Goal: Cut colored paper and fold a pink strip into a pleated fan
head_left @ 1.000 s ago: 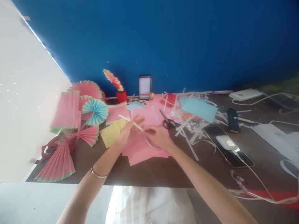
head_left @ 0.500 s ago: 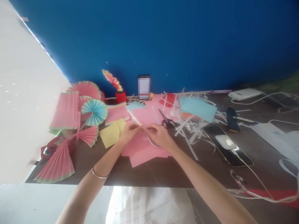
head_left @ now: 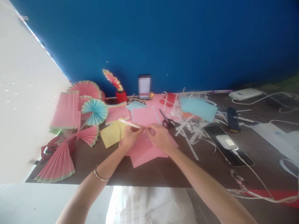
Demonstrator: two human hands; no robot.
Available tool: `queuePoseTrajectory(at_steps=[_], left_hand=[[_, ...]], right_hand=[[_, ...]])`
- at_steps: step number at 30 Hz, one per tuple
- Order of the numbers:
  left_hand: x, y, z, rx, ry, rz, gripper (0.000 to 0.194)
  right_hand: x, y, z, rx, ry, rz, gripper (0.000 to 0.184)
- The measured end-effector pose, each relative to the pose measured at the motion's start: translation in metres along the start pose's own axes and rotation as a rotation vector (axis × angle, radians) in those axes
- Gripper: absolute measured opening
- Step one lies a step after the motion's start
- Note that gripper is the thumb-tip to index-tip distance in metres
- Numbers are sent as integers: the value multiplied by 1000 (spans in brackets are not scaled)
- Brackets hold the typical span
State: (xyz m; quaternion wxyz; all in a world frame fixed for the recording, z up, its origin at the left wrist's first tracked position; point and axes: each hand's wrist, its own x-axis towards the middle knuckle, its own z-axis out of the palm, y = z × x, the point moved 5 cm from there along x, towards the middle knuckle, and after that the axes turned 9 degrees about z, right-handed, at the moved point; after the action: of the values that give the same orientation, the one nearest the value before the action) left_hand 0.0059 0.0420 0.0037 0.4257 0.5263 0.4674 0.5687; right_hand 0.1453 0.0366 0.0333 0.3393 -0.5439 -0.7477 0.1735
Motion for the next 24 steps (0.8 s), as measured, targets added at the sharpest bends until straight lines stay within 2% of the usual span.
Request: queuePoseTrajectory(at_steps=[6, 9, 12, 15, 18, 24], left_hand=[[-4, -7, 0, -60, 65, -39, 18], [-3, -14, -3, -145, 156, -80, 24], [2, -20, -8, -298, 235, -131, 31], [8, -21, -10, -418, 221, -163, 39], [12, -19, -11, -402, 186, -144, 45], [15, -23, -17, -321, 215, -94, 45]], right_hand=[[-2, -8, 2, -190, 38, -153, 25], [-7, -15, 4, -314, 34, -237, 30], [-10, -19, 3, -285, 61, -265, 30], [-5, -9, 0, -87, 94, -180, 24], [3, 12, 2, 95, 75, -44, 23], [8, 27, 10, 131, -100, 107, 67]])
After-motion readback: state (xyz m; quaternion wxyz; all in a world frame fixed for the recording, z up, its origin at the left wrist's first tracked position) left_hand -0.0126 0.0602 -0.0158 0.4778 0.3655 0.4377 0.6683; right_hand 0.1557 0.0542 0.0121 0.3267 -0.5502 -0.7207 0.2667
